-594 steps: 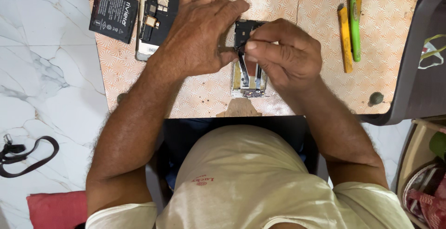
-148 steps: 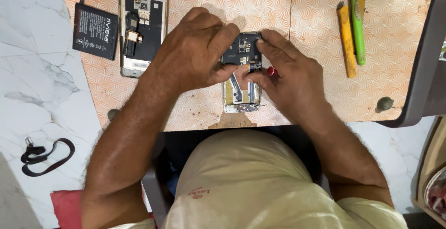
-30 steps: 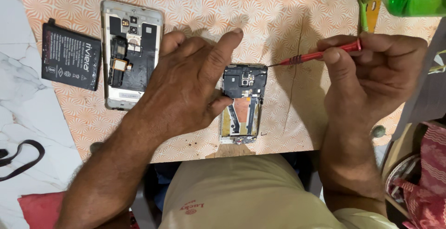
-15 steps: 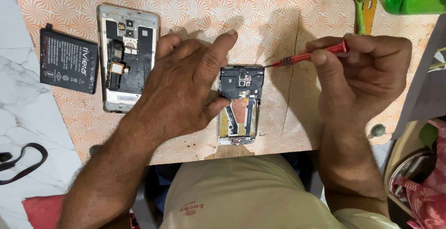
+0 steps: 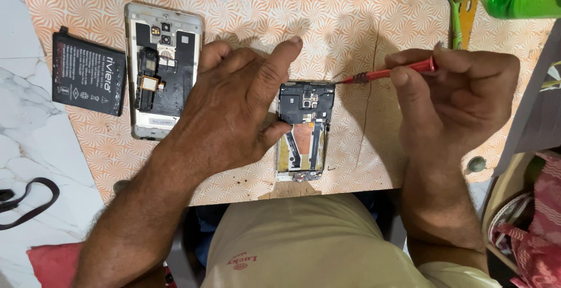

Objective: The person uses a red screwdriver and a yellow plastic pry tool to work on the internal components of a disassembled mobile phone. They repeatedly pry and adjust small parts on the motherboard area while the phone remains open on the table.

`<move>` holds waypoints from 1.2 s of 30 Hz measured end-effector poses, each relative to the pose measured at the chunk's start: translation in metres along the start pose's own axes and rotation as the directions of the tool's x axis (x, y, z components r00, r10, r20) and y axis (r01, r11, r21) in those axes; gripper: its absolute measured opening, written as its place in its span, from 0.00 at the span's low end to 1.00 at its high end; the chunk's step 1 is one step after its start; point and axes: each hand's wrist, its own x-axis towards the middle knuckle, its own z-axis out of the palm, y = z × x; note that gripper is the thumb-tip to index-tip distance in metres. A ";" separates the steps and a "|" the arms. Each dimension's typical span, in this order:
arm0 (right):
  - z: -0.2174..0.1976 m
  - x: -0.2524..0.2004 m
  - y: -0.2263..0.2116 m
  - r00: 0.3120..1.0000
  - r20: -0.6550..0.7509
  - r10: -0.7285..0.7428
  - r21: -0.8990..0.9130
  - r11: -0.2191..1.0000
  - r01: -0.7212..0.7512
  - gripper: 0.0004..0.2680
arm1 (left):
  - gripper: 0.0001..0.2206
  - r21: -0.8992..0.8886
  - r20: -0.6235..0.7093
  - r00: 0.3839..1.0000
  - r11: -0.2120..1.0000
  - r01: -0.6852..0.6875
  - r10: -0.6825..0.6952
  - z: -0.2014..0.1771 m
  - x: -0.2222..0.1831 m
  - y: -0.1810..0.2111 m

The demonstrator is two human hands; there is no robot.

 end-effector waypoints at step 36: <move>0.035 0.019 -0.043 0.971 0.104 0.215 -0.459 0.876 -0.145 0.09 | 0.43 0.122 -0.093 0.980 0.979 -0.166 0.177 0.004 -0.002 0.003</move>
